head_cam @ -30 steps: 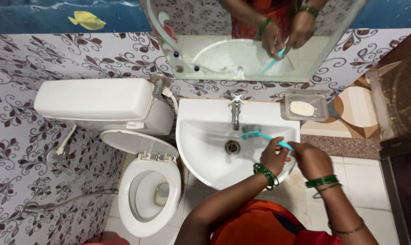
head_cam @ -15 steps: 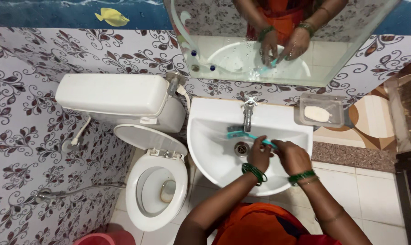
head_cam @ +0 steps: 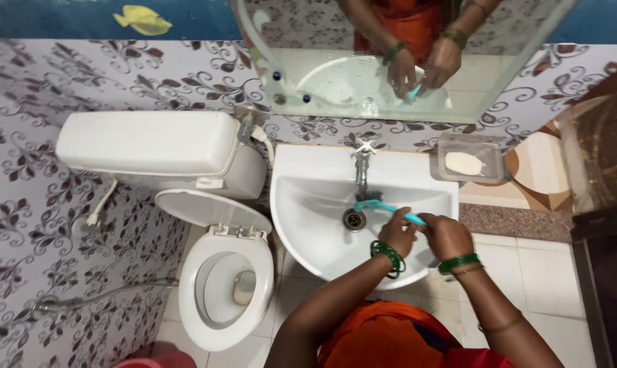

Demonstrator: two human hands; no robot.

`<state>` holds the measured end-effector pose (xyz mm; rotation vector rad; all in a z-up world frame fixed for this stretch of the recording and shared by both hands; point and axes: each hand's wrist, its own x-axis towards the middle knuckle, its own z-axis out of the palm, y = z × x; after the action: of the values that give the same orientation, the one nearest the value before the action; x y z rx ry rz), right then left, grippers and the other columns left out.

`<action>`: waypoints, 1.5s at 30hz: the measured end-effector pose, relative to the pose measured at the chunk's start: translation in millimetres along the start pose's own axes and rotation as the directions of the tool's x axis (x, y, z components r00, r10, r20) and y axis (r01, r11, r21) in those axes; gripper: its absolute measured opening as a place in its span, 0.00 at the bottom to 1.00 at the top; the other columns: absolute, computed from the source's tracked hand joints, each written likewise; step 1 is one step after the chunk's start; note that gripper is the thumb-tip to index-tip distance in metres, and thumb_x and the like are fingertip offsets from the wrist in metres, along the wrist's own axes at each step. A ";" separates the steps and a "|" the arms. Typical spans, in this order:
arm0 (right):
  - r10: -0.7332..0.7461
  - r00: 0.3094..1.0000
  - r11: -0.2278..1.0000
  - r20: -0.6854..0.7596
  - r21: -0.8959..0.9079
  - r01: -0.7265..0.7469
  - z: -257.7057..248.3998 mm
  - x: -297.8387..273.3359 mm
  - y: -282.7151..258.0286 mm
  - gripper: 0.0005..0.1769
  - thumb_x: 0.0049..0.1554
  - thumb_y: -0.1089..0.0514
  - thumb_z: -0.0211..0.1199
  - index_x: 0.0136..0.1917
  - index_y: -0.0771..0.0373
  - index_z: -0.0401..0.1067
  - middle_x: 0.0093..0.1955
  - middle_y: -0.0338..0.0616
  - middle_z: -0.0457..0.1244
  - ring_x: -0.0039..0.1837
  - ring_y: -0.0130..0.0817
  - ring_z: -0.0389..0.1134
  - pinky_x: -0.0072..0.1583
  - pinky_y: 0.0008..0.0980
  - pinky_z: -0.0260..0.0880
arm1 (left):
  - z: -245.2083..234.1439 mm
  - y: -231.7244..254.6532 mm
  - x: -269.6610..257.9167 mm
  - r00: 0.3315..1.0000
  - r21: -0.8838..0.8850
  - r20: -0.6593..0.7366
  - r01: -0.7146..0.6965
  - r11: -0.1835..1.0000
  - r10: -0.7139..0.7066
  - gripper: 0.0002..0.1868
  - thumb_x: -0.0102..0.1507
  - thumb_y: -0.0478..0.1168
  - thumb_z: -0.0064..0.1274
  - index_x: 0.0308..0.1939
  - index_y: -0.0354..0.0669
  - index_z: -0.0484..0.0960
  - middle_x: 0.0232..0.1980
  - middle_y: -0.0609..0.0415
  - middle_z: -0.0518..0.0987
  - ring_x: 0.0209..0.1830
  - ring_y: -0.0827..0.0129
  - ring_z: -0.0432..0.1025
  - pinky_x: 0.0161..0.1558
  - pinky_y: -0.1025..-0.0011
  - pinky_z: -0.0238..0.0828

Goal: The person scrubs a bathroom faucet and the interior of a white sink with a blue-handled brush, using water from the tap to rinse.

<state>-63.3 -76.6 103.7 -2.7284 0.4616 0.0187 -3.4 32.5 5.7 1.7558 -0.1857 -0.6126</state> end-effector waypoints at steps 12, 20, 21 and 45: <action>-0.239 0.967 0.917 -0.086 0.309 0.254 41.8 27.9 -101.6 0.16 0.57 0.56 0.63 0.59 0.55 0.77 0.45 0.51 0.72 0.47 0.53 0.73 0.47 0.47 0.73 | -108.2 15.9 -21.3 0.911 -0.098 -0.409 0.015 0.995 -0.054 0.21 0.68 0.35 0.45 0.65 0.50 0.76 0.48 0.49 0.84 0.41 0.64 0.83 0.44 0.67 0.81; 0.028 0.998 0.931 -0.059 0.365 -0.005 23.2 -4.6 -76.6 0.19 0.60 0.53 0.62 0.64 0.56 0.76 0.44 0.53 0.72 0.43 0.47 0.75 0.46 0.43 0.74 | -83.8 38.0 -36.9 0.899 0.360 -0.301 -0.202 0.911 0.318 0.21 0.65 0.35 0.48 0.63 0.51 0.79 0.51 0.47 0.80 0.53 0.51 0.73 0.57 0.52 0.68; 0.094 0.996 0.929 0.006 0.359 -0.090 26.1 -6.9 -71.7 0.20 0.61 0.52 0.62 0.65 0.56 0.76 0.41 0.53 0.72 0.42 0.46 0.75 0.46 0.43 0.73 | -82.7 38.2 -38.2 0.940 0.306 -0.247 -0.154 0.940 0.234 0.20 0.67 0.37 0.46 0.62 0.52 0.79 0.51 0.47 0.79 0.52 0.52 0.74 0.56 0.53 0.69; 0.191 0.823 -0.072 0.536 0.843 -0.532 53.5 4.0 -137.2 0.09 0.65 0.56 0.48 0.48 0.62 0.66 0.32 0.37 0.57 0.27 0.26 0.52 0.27 0.28 0.48 | -146.8 36.6 -0.5 1.000 0.058 -0.026 -0.014 0.998 0.015 0.19 0.69 0.40 0.45 0.63 0.56 0.80 0.36 0.52 0.83 0.24 0.70 0.76 0.32 0.67 0.77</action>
<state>-13.0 61.9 102.8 -1.0223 0.7553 0.1390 75.6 148.1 63.0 1.8157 -0.1992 -0.5781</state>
